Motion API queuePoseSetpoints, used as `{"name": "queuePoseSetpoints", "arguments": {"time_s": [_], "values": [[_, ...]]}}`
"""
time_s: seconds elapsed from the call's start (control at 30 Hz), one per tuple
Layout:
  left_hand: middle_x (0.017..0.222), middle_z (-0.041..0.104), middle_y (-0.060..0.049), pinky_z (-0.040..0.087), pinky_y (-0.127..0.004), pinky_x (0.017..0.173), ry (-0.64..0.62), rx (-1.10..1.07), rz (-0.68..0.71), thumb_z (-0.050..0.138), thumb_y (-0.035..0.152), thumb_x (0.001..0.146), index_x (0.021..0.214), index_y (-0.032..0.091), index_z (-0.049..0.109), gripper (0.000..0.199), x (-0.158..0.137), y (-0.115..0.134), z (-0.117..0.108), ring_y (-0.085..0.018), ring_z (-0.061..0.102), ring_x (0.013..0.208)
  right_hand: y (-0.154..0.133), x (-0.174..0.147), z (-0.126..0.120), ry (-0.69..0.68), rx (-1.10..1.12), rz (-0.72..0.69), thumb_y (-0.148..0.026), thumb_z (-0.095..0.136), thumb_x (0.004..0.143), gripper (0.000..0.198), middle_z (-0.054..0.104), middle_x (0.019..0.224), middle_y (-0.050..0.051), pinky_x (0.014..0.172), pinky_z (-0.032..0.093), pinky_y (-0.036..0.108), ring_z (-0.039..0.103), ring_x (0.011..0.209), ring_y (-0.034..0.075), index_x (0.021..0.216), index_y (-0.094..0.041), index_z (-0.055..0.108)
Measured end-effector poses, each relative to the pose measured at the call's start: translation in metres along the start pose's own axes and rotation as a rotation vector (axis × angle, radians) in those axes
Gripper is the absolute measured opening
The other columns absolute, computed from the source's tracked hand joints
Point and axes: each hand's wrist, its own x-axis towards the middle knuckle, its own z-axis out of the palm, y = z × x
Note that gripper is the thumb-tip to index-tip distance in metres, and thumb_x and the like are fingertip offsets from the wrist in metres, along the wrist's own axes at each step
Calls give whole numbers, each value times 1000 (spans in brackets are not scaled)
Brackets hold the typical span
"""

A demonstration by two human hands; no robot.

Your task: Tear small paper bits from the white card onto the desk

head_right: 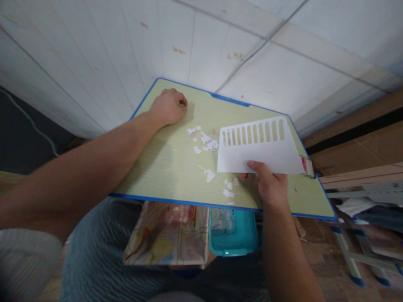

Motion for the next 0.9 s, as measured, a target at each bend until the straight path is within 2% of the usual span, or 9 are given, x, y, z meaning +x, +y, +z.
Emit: {"name": "queuePoseSetpoints", "arguments": {"time_s": [0.17, 0.3, 0.4, 0.53, 0.7, 0.9], "values": [[148, 81, -17, 52, -64, 132, -2, 14, -3, 71, 33, 105, 142, 28, 89, 42, 0, 1, 0, -47, 62, 155, -4, 3, 4, 74, 44, 58, -28, 87, 78, 20, 68, 69, -2, 49, 52, 36, 60, 54, 20, 79, -26, 68], [153, 79, -16, 52, -60, 132, -13, 28, -11, 72, 35, 108, 140, 28, 90, 37, -1, 3, -2, -46, 62, 156, -4, 8, 5, 199, -56, 104, -32, 88, 80, 22, 71, 72, -3, 48, 54, 35, 64, 54, 20, 90, -27, 70], [152, 79, -16, 53, -59, 132, -10, 33, -14, 70, 35, 109, 140, 28, 89, 38, -2, 3, -2, -44, 62, 156, -2, 10, 6, 246, -56, 82, -34, 87, 81, 21, 74, 73, -2, 47, 53, 34, 66, 53, 21, 91, -27, 71], [147, 81, -15, 54, -58, 132, -9, 40, -11, 68, 33, 108, 141, 28, 89, 40, -2, 4, -3, -43, 62, 156, -5, 7, 9, 196, -54, 49, -42, 89, 85, 23, 78, 73, 1, 50, 55, 34, 65, 51, 19, 88, -24, 74], [155, 78, -15, 52, -53, 134, -25, 52, -33, 64, 30, 109, 136, 26, 91, 38, -4, 8, -6, -40, 62, 158, -12, 4, 12, 93, -118, 45, -52, 91, 89, 32, 81, 75, 5, 52, 57, 35, 65, 52, 19, 81, -24, 76], [153, 79, -14, 51, -55, 136, -31, 45, -36, 65, 30, 108, 137, 28, 90, 37, -5, 9, -8, -40, 61, 159, -5, 2, 4, 50, -178, 45, -44, 88, 91, 28, 78, 71, 2, 60, 62, 37, 67, 58, 21, 74, -26, 74]]}}
